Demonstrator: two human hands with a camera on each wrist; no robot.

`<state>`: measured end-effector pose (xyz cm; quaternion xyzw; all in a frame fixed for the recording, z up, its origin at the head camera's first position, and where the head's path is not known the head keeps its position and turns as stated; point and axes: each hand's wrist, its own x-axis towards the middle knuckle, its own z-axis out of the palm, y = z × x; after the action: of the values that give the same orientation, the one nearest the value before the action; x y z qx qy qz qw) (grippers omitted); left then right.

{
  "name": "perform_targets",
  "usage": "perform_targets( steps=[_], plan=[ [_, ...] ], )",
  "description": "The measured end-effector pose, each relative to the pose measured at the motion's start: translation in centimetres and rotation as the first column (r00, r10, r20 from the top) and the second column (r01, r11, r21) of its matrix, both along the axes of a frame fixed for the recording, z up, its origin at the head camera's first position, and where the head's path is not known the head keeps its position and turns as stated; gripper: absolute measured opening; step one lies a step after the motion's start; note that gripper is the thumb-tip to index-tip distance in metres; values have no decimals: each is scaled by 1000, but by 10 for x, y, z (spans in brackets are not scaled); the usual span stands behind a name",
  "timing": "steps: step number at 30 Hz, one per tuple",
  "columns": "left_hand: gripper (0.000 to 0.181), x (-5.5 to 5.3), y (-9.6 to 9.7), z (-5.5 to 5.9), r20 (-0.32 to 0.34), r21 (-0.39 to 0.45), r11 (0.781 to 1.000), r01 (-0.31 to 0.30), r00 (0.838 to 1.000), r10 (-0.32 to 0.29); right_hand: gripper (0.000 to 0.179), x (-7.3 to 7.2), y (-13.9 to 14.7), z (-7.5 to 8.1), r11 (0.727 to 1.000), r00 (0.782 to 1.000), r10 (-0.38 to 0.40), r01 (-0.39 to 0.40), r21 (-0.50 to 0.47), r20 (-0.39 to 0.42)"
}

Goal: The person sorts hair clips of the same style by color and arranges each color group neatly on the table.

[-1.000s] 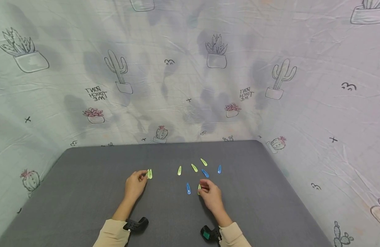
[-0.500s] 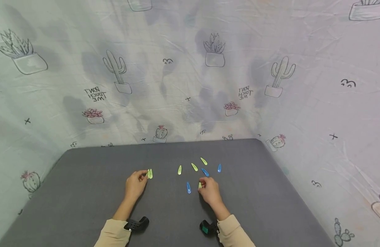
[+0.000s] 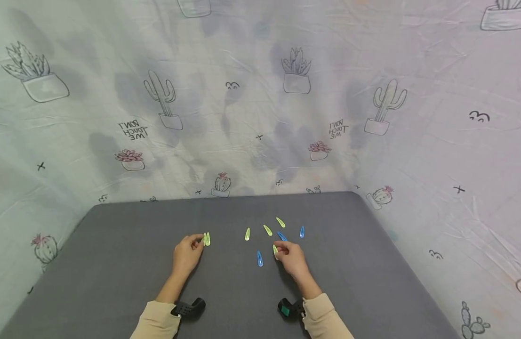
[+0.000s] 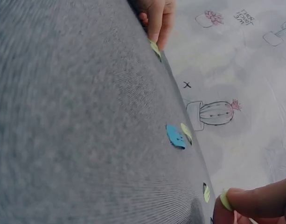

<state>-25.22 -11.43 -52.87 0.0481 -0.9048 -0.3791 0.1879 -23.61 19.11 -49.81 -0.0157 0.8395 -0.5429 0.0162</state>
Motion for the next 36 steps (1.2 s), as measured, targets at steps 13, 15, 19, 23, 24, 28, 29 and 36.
perform_targets(
  steps=[13,15,19,23,24,28,29,36],
  plan=[
    [19,0,1,1,-11,7,1000,-3,1000,3,32,-2,-7,6,968,996,29,-7,-249,84],
    [19,0,1,1,-14,6,1000,-4,1000,4,33,-2,-10,7,965,996,39,-15,-262,85],
    [19,0,0,1,-8,9,1000,-5,1000,5,34,-3,-17,5,964,997,63,-49,-261,47],
    [19,0,0,2,7,8,1000,-1,1000,1,36,-6,-25,2,960,996,86,-82,-267,1],
    [19,0,0,2,8,8,1000,-1,1000,1,37,-6,-27,1,959,996,91,-90,-270,-7],
    [19,-1,0,2,8,6,1000,-2,1000,2,38,-9,-37,1,953,994,107,-113,-280,-37],
    [19,-1,0,2,6,5,1000,-3,1000,3,39,-9,-40,1,953,993,114,-122,-279,-43],
    [19,0,1,3,-3,2,1000,-1,1000,1,41,-15,-61,-3,948,984,165,-175,-267,-60]
  ],
)
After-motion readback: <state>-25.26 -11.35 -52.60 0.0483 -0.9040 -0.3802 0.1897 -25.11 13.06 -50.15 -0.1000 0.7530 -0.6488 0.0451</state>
